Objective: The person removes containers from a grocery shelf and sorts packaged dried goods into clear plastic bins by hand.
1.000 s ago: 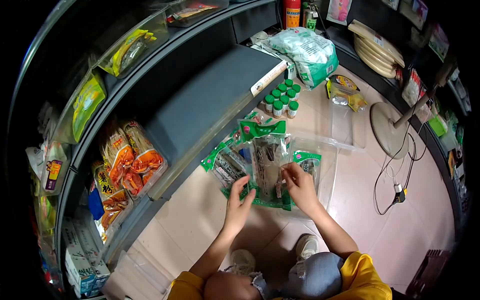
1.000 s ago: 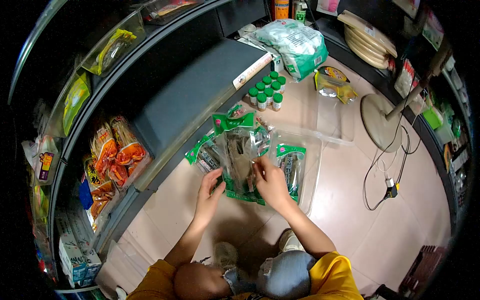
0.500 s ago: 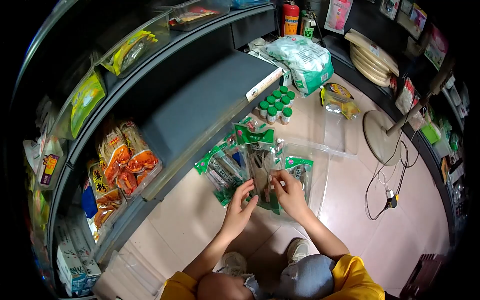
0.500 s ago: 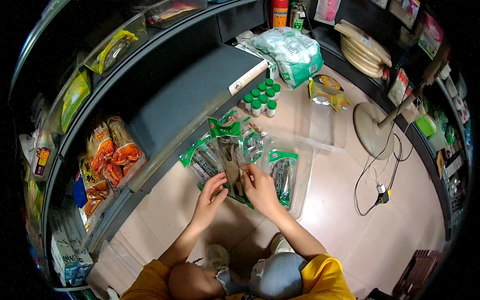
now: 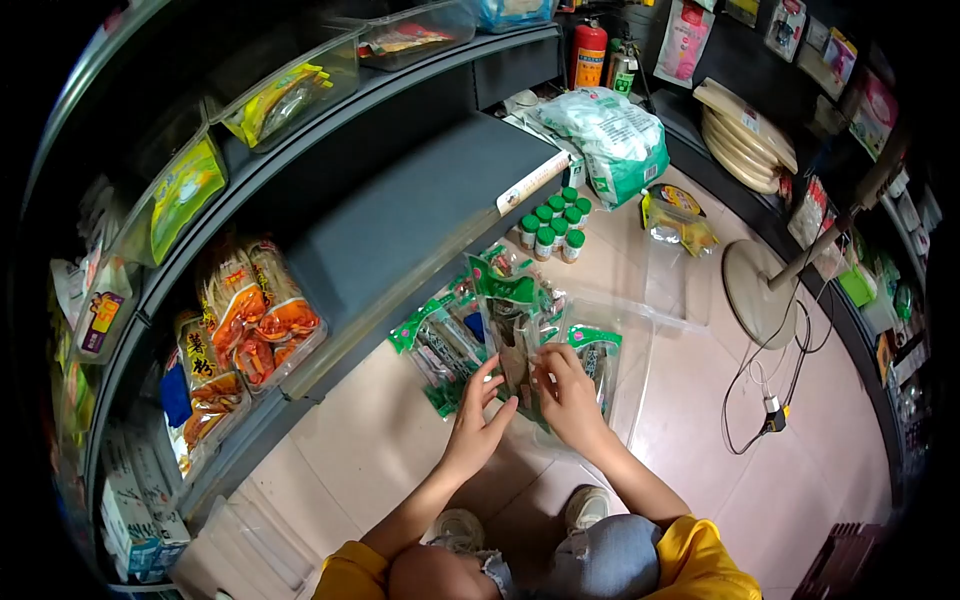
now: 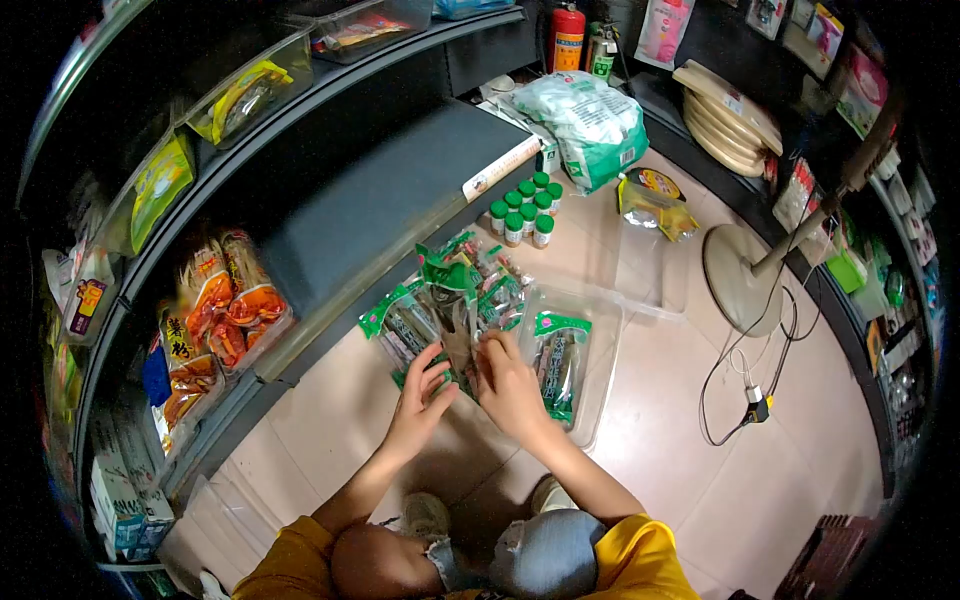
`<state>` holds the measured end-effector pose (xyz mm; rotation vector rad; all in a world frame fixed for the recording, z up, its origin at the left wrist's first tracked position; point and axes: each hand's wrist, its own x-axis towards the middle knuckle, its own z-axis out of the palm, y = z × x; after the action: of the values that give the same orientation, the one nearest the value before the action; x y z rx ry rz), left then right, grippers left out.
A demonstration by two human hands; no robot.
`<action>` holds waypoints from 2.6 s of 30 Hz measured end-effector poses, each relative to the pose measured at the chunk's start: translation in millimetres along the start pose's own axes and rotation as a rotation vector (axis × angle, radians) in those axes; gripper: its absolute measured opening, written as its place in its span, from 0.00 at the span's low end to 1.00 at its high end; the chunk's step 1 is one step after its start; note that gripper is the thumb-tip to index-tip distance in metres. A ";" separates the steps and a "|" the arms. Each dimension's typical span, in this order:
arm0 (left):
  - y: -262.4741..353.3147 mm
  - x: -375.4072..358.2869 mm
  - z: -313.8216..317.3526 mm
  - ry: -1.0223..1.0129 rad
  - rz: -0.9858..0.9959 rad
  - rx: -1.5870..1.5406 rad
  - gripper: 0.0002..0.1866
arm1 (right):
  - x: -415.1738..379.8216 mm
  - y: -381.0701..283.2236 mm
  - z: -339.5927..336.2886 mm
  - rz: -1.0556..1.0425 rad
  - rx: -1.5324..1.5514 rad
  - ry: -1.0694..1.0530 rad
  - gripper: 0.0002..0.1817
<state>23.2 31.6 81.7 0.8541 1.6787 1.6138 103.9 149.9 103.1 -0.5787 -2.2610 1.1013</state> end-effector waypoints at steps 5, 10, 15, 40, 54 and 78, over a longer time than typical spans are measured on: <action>0.0 1.8 0.1 0.032 0.063 -0.039 0.28 | 0.0 -14.6 -0.6 -0.050 -0.155 -0.042 0.10; -2.7 2.4 3.6 0.068 0.029 -0.296 0.26 | 1.9 -16.3 8.9 -0.219 -0.254 -0.023 0.10; -10.8 3.0 -1.8 0.199 -0.038 -0.415 0.25 | 3.2 -31.9 13.9 -0.393 -0.221 -0.075 0.12; -8.4 7.7 -13.7 0.308 -0.180 -0.400 0.17 | 14.9 0.6 -13.2 0.244 0.148 -0.007 0.06; -8.1 9.1 -17.1 0.239 -0.031 -0.186 0.15 | 43.2 -4.2 -37.6 -0.004 0.065 0.125 0.08; -13.4 -7.5 -8.6 0.068 -0.047 0.028 0.17 | 80.6 -58.9 -21.1 -0.084 0.211 -0.362 0.07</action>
<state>20.3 20.1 68.7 0.7757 1.7594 1.6079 48.7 175.8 184.9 -0.2081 -2.3966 1.4757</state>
